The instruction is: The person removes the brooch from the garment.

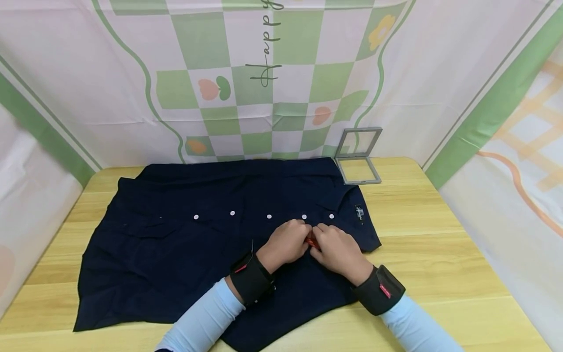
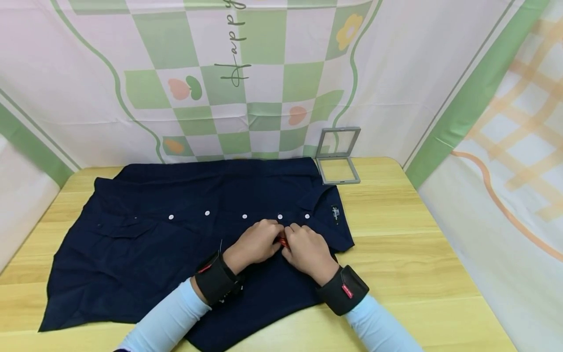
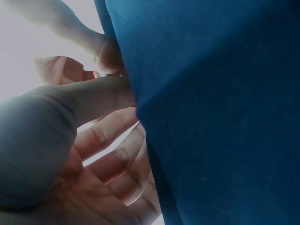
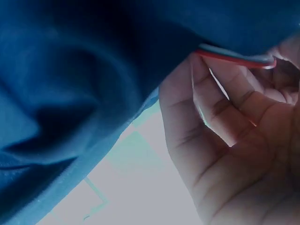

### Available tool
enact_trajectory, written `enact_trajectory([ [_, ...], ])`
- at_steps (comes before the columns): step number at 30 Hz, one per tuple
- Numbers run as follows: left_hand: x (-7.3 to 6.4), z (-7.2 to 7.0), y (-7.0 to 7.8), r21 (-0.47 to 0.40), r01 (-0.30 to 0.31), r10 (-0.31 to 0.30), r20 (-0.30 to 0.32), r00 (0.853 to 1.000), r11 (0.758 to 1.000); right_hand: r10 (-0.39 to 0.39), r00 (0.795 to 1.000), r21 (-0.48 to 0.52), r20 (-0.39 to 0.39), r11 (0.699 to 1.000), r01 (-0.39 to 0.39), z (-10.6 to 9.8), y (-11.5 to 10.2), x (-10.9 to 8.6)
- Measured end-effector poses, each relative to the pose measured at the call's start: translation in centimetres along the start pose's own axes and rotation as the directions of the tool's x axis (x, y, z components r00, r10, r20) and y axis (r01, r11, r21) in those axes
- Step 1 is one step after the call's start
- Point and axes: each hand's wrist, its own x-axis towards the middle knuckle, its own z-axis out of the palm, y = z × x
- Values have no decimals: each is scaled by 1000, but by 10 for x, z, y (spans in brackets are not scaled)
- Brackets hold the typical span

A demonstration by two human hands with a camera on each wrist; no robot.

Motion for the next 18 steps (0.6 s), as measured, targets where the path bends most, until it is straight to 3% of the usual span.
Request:
enact_trajectory([
  [11, 1, 0, -1, -121, 58, -54, 31, 998, 991, -16, 994, 207, 106, 978, -6, -8, 11, 0],
  [18, 3, -1, -1, -127, 99, -94, 47, 994, 987, -41, 985, 233, 165, 973, 2, -11, 16, 1],
])
